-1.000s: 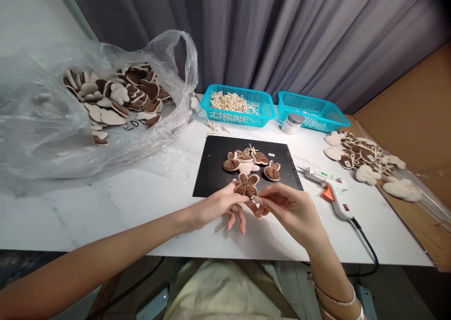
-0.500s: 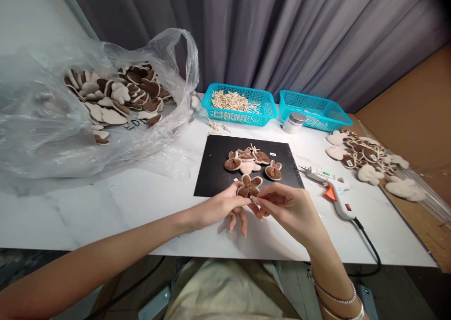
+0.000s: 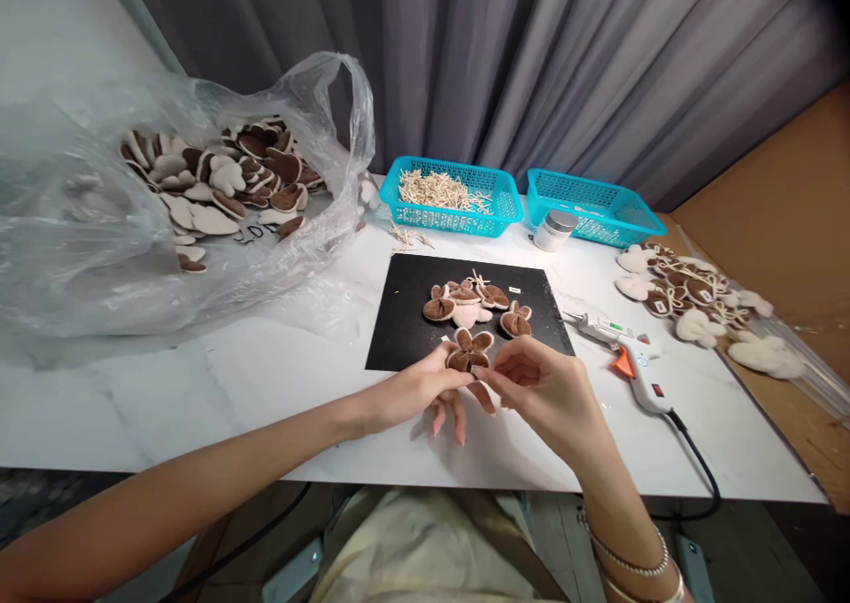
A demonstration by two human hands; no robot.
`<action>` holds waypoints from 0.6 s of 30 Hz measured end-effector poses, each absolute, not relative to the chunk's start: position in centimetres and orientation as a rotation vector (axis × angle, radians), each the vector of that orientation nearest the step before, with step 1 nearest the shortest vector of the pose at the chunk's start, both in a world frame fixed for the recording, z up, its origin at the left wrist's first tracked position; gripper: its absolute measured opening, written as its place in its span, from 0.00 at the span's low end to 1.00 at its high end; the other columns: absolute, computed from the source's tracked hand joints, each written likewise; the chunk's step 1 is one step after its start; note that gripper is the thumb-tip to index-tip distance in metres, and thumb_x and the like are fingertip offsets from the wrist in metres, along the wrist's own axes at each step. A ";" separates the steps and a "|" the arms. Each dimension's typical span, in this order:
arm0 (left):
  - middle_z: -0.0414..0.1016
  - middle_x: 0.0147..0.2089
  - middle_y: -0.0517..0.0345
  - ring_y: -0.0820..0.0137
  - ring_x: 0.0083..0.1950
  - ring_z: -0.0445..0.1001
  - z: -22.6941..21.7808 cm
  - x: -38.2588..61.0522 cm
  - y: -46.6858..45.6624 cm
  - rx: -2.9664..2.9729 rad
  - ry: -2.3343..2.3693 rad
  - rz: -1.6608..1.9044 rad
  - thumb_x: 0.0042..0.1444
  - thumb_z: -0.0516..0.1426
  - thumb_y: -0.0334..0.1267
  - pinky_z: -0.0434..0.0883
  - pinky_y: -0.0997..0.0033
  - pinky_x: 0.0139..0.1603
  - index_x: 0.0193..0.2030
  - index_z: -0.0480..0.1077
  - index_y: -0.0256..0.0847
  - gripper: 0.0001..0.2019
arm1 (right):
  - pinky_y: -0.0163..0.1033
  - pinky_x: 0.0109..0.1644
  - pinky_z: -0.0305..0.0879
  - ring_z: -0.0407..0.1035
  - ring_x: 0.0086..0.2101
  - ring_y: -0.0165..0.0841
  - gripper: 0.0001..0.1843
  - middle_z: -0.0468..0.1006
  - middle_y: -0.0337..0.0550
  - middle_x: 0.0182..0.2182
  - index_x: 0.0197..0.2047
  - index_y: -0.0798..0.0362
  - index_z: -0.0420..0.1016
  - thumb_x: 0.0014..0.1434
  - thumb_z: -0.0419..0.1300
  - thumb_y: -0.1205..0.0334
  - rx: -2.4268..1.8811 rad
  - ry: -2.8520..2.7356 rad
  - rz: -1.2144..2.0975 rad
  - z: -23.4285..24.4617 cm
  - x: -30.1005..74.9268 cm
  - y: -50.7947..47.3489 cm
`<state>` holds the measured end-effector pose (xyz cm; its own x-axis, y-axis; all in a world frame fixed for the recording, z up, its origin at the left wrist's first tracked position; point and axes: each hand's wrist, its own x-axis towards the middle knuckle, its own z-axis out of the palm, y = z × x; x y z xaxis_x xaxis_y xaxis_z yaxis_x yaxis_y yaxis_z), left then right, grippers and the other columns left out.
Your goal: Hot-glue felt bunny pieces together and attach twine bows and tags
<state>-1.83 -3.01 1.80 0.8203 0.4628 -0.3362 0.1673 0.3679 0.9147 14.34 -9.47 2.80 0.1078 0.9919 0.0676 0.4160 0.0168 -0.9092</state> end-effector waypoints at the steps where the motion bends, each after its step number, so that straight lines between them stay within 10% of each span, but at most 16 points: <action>1: 0.75 0.39 0.50 0.74 0.22 0.73 1.8 -1.9 -3.0 1.191 0.601 0.203 0.62 0.46 0.37 0.59 0.78 0.19 0.51 0.50 0.38 0.13 | 0.31 0.23 0.58 0.61 0.20 0.25 0.10 0.68 0.34 0.18 0.26 0.52 0.66 0.52 0.63 0.59 -1.566 -1.430 0.778 2.8 14.4 -9.5; 18: 0.73 0.38 0.49 0.71 0.24 0.74 1.7 -2.1 -2.5 1.105 0.481 0.171 0.62 0.46 0.38 0.61 0.78 0.19 0.48 0.55 0.37 0.10 | 0.34 0.27 0.57 0.61 0.25 0.29 0.17 0.74 0.42 0.26 0.34 0.54 0.74 0.51 0.62 0.47 -1.602 -1.283 1.037 2.1 14.3 -9.6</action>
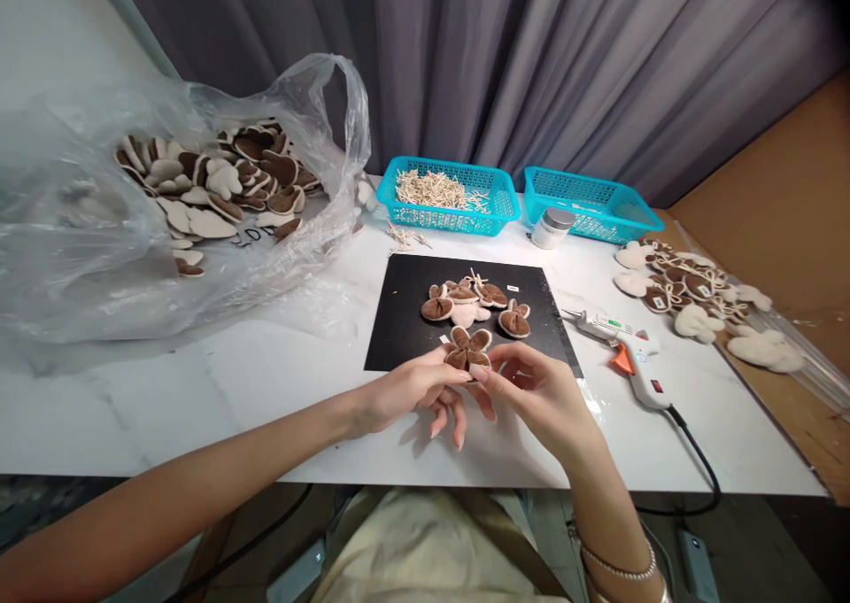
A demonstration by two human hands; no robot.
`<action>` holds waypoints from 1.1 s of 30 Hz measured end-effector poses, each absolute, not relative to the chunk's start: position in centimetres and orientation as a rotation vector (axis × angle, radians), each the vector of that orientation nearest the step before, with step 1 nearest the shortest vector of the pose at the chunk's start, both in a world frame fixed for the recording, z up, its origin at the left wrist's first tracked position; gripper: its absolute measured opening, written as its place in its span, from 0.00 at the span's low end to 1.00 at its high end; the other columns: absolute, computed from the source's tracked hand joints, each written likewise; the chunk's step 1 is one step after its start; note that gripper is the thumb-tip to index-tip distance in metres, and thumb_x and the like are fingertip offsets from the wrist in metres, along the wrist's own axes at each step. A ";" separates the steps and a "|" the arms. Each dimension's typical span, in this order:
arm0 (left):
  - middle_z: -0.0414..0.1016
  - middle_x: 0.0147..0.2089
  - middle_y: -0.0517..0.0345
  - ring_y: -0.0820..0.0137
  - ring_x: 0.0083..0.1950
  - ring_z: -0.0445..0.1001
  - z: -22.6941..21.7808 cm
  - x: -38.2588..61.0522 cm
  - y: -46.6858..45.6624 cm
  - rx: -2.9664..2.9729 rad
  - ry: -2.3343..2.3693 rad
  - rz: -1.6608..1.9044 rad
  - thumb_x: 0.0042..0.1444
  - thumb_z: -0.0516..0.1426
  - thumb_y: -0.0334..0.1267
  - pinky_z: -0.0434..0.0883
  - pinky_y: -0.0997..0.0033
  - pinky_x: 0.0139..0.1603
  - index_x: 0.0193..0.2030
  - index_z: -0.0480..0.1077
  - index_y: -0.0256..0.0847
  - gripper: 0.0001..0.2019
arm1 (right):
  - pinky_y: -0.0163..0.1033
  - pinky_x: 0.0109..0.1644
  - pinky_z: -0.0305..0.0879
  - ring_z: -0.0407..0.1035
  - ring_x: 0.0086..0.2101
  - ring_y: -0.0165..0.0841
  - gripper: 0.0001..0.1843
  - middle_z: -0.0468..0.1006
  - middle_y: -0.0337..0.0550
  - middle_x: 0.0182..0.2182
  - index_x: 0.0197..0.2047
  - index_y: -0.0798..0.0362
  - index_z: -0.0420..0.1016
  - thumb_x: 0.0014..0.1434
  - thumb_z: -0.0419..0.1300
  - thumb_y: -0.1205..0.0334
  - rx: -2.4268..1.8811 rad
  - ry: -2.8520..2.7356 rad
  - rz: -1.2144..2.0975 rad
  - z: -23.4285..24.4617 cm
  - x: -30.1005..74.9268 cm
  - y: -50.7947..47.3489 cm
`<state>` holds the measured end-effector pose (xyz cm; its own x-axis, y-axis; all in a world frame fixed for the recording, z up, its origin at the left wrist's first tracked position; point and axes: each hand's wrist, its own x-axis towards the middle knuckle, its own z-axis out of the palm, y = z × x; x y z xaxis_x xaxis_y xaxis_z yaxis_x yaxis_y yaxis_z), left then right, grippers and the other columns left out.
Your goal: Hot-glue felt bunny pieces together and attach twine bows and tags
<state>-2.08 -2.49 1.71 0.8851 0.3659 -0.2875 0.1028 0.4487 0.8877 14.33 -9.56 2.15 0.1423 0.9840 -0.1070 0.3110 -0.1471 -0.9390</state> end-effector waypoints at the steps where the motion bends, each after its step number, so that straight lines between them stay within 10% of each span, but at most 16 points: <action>1: 0.73 0.38 0.49 0.71 0.24 0.74 1.7 -2.1 -2.5 1.103 0.476 0.170 0.62 0.46 0.38 0.61 0.78 0.19 0.48 0.55 0.37 0.10 | 0.34 0.27 0.57 0.61 0.25 0.29 0.17 0.75 0.42 0.27 0.33 0.54 0.74 0.51 0.62 0.48 -1.593 -1.270 1.048 2.1 14.3 -9.5; 33: 0.74 0.31 0.53 0.74 0.22 0.69 1.4 -2.1 -2.7 1.165 0.511 0.101 0.62 0.43 0.44 0.60 0.77 0.20 0.48 0.56 0.39 0.13 | 0.31 0.21 0.52 0.55 0.19 0.23 0.20 0.63 0.33 0.18 0.28 0.55 0.70 0.54 0.59 0.45 -1.364 -1.168 1.508 1.5 16.2 -8.9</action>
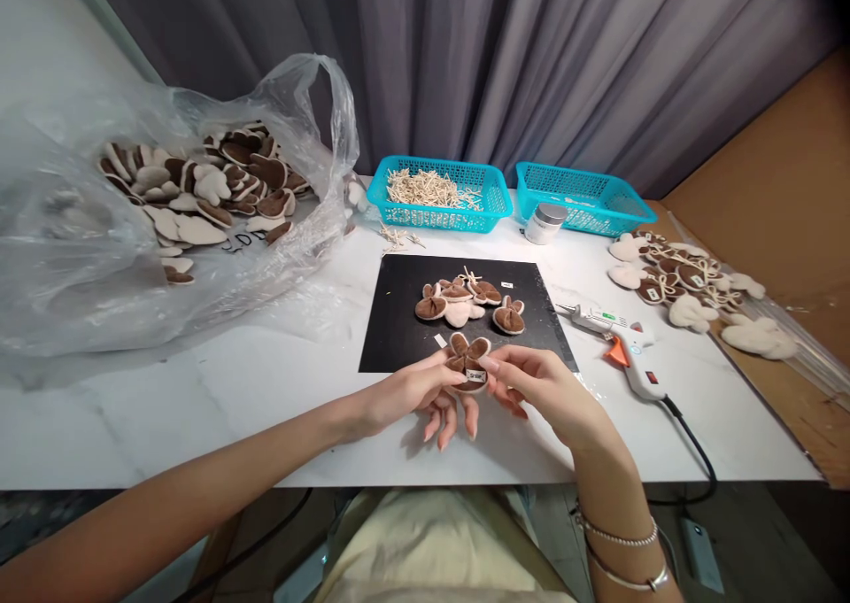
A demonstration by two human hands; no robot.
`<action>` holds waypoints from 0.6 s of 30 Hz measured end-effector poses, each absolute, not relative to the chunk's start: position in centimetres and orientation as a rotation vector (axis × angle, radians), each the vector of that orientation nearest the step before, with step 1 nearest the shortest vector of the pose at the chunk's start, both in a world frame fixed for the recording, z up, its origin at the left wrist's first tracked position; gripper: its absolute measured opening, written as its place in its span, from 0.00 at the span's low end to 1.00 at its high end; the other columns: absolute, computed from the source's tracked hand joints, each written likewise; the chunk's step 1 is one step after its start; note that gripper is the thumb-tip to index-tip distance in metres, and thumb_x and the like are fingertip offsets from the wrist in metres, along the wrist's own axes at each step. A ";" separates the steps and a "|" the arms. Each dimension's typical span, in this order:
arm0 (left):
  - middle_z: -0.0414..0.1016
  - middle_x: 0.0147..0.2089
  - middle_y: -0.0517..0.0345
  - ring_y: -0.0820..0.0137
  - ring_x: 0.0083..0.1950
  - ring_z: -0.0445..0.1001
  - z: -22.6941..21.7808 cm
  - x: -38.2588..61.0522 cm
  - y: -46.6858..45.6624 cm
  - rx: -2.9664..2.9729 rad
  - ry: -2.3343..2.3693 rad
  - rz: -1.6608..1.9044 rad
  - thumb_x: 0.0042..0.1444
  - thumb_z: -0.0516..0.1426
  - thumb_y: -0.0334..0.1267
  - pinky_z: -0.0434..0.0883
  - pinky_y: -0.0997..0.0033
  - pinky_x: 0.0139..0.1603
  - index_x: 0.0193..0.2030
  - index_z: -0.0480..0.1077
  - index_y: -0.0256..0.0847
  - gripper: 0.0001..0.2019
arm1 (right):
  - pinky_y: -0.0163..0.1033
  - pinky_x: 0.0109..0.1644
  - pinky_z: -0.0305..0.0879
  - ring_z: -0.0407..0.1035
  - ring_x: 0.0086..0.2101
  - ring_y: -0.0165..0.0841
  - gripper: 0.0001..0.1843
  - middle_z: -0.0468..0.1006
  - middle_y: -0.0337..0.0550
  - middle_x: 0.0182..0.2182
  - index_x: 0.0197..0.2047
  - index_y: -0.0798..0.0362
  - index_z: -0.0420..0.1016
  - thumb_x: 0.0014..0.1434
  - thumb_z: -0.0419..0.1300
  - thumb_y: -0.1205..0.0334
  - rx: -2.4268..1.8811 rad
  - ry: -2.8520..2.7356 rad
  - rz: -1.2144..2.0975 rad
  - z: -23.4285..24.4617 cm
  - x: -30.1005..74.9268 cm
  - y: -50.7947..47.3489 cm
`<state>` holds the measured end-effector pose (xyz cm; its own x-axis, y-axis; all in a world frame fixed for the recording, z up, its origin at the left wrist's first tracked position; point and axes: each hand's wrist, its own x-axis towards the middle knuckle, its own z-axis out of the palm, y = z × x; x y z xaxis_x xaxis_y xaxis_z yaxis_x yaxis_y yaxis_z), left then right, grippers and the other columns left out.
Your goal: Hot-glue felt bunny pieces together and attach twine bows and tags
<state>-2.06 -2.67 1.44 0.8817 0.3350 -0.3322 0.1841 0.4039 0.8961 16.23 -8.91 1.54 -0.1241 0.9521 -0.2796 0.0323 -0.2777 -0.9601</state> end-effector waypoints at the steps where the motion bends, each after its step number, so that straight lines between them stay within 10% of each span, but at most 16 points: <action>1: 0.74 0.31 0.53 0.74 0.22 0.69 1.5 -2.0 -2.7 1.170 0.516 0.100 0.63 0.43 0.44 0.60 0.77 0.20 0.47 0.56 0.38 0.13 | 0.31 0.21 0.53 0.55 0.18 0.23 0.19 0.62 0.33 0.17 0.28 0.56 0.70 0.54 0.59 0.46 -1.357 -1.164 1.518 1.5 16.3 -9.0; 18: 0.74 0.31 0.54 0.75 0.23 0.70 1.4 -2.0 -2.8 1.231 0.554 0.114 0.63 0.44 0.45 0.61 0.78 0.20 0.48 0.57 0.38 0.14 | 0.30 0.18 0.53 0.56 0.17 0.22 0.18 0.67 0.33 0.19 0.31 0.55 0.71 0.49 0.64 0.48 -1.344 -1.134 1.535 1.4 16.4 -9.3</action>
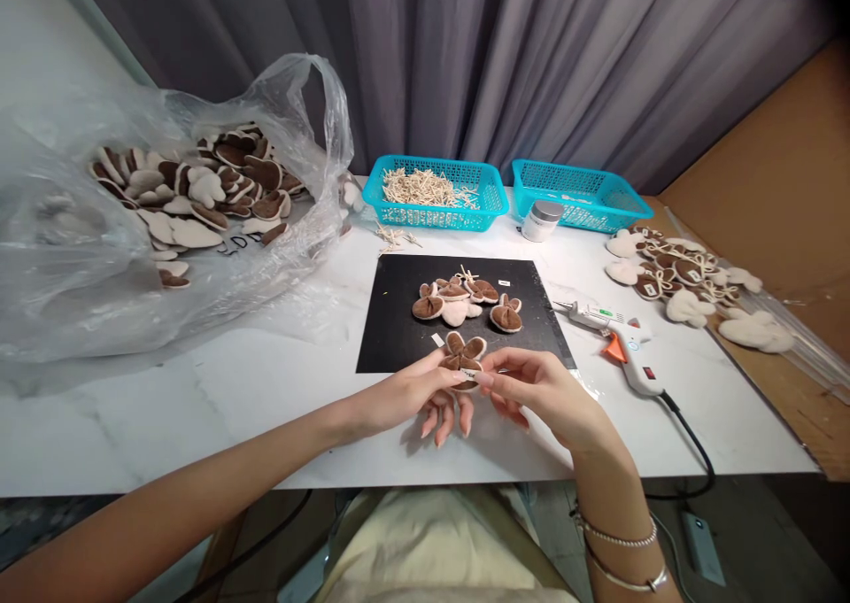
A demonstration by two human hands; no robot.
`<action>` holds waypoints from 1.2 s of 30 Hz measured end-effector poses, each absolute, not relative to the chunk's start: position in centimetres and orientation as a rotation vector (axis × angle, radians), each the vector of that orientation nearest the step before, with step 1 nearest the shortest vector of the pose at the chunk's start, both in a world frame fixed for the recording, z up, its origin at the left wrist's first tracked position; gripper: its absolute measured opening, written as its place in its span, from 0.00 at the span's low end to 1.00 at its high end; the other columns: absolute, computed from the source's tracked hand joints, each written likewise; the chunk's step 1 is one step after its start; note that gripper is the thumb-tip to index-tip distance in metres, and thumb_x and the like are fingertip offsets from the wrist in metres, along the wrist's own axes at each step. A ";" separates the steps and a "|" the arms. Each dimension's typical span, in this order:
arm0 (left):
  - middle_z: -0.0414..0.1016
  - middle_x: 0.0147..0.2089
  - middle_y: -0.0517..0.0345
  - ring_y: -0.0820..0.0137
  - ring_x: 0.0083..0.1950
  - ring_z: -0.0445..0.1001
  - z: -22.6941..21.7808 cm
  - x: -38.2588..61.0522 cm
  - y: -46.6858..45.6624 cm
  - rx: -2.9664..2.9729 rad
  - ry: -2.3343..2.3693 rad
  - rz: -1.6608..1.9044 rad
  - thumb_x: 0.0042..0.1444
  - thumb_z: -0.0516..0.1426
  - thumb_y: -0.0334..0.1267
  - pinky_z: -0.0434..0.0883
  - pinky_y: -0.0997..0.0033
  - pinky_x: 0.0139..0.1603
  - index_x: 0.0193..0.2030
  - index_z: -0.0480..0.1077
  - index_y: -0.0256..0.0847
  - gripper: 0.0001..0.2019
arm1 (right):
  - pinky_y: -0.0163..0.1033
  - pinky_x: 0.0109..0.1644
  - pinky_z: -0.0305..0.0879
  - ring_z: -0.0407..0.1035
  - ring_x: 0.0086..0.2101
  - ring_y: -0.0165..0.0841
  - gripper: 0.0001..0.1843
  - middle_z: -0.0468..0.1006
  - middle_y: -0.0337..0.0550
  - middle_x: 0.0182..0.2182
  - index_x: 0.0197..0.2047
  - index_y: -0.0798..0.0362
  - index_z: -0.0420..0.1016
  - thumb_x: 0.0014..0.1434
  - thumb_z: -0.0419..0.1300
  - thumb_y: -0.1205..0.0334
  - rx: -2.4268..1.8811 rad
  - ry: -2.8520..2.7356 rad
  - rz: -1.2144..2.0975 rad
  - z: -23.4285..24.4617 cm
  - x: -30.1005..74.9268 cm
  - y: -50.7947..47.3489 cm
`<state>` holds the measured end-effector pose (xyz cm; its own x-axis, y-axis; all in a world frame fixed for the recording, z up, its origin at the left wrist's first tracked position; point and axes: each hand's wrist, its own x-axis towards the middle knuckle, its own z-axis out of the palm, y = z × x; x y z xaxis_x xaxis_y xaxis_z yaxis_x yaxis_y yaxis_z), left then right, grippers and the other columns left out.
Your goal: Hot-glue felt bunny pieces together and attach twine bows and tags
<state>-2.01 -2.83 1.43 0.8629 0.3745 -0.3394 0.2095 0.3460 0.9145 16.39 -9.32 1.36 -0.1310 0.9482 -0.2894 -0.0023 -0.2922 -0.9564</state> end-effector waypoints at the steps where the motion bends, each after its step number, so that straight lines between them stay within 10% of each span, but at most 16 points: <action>1: 0.73 0.31 0.54 0.75 0.23 0.70 1.4 -2.0 -2.8 1.230 0.553 0.118 0.63 0.44 0.45 0.61 0.79 0.20 0.48 0.57 0.38 0.14 | 0.30 0.18 0.53 0.57 0.17 0.22 0.17 0.67 0.34 0.19 0.31 0.55 0.71 0.50 0.64 0.48 -1.340 -1.135 1.535 1.4 16.4 -9.3; 36: 0.72 0.25 0.60 0.78 0.20 0.67 1.8 -1.7 -2.7 1.292 0.612 0.110 0.59 0.50 0.44 0.56 0.80 0.18 0.42 0.63 0.37 0.12 | 0.28 0.17 0.56 0.60 0.19 0.24 0.15 0.69 0.37 0.19 0.31 0.57 0.74 0.50 0.64 0.52 -1.362 -1.213 1.543 1.4 16.6 -9.1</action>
<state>-1.74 -2.74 1.76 0.8375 0.4084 -0.3632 0.2561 0.2937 0.9209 16.56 -9.14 1.37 -0.1677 0.9421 -0.2903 0.0591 -0.2843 -0.9569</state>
